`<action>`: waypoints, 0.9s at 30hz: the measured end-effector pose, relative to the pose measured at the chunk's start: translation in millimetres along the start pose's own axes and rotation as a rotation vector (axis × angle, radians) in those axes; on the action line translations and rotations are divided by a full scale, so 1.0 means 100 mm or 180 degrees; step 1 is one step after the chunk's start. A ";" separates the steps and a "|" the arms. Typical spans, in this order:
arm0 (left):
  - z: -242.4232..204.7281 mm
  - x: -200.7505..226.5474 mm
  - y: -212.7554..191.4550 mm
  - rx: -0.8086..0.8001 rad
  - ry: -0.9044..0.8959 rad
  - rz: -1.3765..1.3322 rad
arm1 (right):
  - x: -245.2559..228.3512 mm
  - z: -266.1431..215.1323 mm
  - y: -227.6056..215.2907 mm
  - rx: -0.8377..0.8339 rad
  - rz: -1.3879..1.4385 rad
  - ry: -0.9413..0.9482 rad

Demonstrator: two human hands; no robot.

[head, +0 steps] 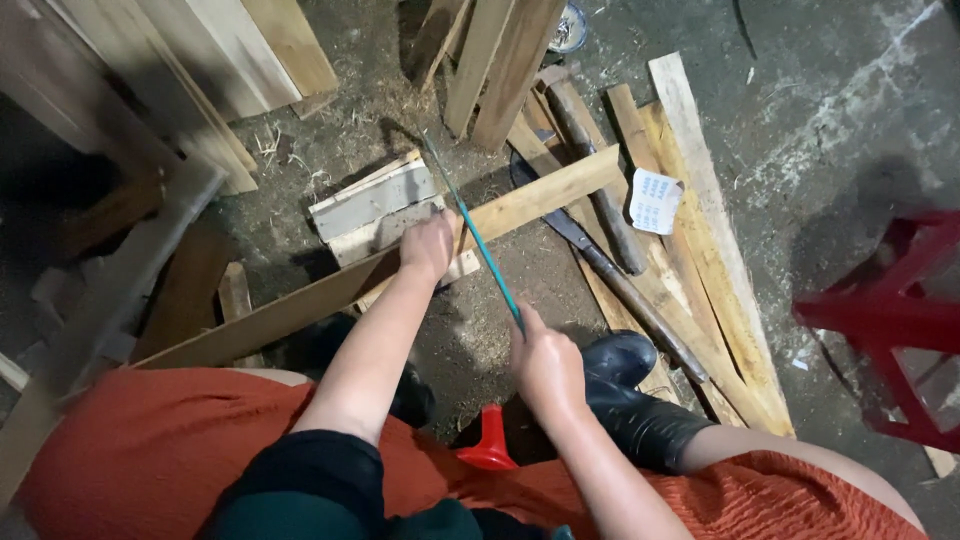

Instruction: The person uses a hand saw to cut a small wooden block clamped on a workbench. They hold the wood steady with one hand and saw with the other, producing sawdust as the cut progresses.

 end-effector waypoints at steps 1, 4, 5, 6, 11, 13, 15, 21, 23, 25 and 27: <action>0.02 -0.04 0.14 -0.0011 -0.0002 0.0004 | 0.08 0.09 0.09 -0.0011 0.0004 0.0003; 0.16 -0.11 0.29 -0.0006 0.0107 -0.0024 | 0.24 0.39 0.17 0.0036 0.0093 0.0008; 0.17 -0.10 0.25 0.0114 0.0072 -0.0018 | 0.25 0.45 0.13 -0.0017 0.0100 0.0018; 0.14 -0.07 0.23 0.0201 0.0059 -0.0012 | 0.28 0.45 0.10 -0.0088 0.0111 0.0063; 0.01 -0.01 0.05 0.0165 0.0081 -0.0198 | 0.27 0.34 0.11 -0.0059 0.0179 0.0038; -0.04 0.00 -0.03 0.0082 0.0039 -0.0171 | 0.21 0.36 0.06 -0.0084 0.0147 0.0039; 0.01 -0.01 0.02 0.0007 0.0008 -0.0244 | 0.19 0.43 -0.03 -0.0024 0.0011 -0.0181; 0.06 -0.08 0.17 0.0023 0.0070 -0.0244 | 0.22 0.69 -0.08 -0.0111 0.0119 -0.0023; 0.07 -0.03 0.08 0.0060 0.0034 -0.0236 | 0.16 0.63 -0.15 -0.0150 0.0165 -0.0011; 0.03 -0.05 0.04 0.0049 -0.0005 -0.0207 | 0.13 0.56 -0.12 -0.0232 0.0233 0.0020; 0.01 -0.05 0.02 0.0064 0.0059 -0.0196 | 0.16 0.49 -0.07 -0.0262 0.0183 0.0003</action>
Point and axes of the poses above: each hand's wrist, its own z-axis towards the middle knuckle, its own y-axis out of the palm, x = y × z, the point moved 1 cm from there along z, towards the middle knuckle, and after that the axes turned 8 degrees about x, right-handed, at the moved point
